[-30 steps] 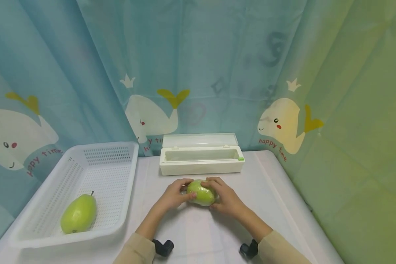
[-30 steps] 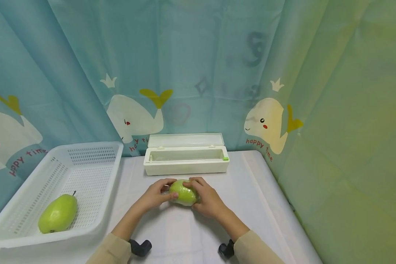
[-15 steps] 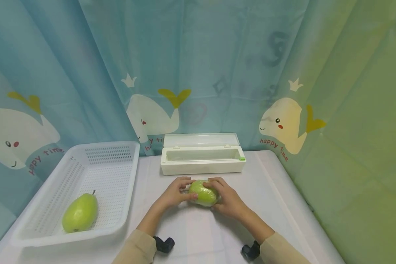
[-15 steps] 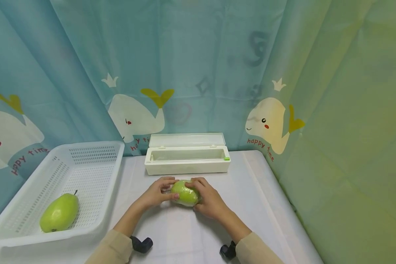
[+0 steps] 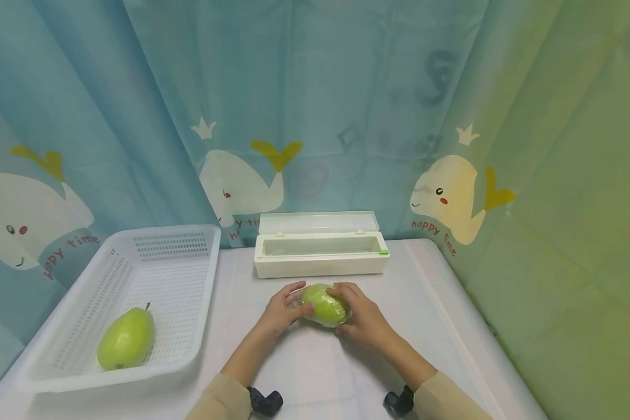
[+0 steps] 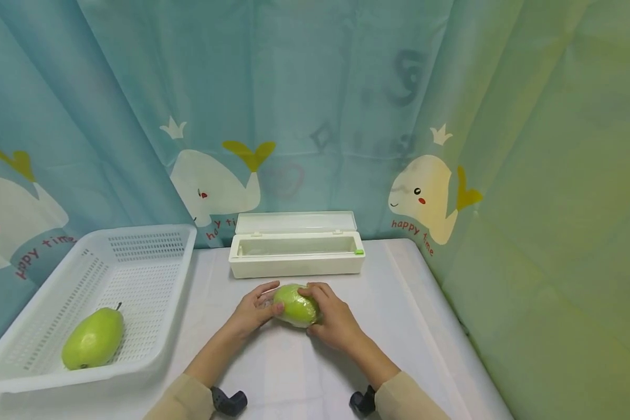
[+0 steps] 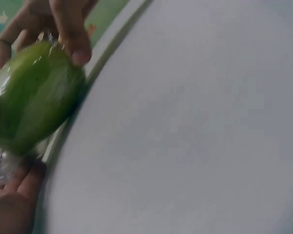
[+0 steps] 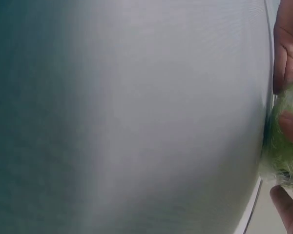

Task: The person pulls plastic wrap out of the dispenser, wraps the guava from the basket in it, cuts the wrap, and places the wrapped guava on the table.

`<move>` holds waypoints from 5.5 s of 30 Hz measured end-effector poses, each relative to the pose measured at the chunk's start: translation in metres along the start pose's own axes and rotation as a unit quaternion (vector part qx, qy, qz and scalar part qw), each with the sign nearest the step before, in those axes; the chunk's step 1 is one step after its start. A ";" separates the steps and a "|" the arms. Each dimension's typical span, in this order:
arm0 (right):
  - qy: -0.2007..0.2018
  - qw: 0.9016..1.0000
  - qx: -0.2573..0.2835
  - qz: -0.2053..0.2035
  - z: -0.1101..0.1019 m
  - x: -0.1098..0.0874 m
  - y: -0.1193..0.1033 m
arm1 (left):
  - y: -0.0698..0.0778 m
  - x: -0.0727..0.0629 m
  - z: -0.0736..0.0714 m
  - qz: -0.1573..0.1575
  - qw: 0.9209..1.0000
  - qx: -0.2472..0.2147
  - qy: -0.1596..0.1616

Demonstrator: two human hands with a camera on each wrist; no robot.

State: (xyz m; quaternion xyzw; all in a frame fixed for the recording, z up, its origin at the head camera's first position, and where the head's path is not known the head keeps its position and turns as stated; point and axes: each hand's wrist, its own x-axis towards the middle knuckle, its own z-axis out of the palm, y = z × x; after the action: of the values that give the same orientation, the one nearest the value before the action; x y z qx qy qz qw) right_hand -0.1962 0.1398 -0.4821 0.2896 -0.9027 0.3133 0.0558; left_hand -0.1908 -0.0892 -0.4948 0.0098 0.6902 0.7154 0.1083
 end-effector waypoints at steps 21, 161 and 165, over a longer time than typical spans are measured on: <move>0.007 0.997 -0.081 0.011 -0.009 -0.008 -0.009 | 0.008 0.007 0.067 -0.059 0.973 -0.178 0.136; 0.041 0.904 0.318 0.281 -0.096 -0.052 0.055 | 0.029 0.019 0.125 -0.062 0.966 -0.236 -0.085; 0.042 0.893 0.326 0.307 -0.104 -0.055 0.065 | 0.032 0.026 0.141 -0.064 0.964 -0.247 -0.077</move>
State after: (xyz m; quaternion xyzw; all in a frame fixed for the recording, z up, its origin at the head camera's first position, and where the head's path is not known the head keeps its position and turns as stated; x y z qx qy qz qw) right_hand -0.1957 0.2703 -0.4495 -0.0133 -0.7904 0.6037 -0.1029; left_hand -0.1977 0.0536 -0.4605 -0.0063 0.4811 0.8521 0.2062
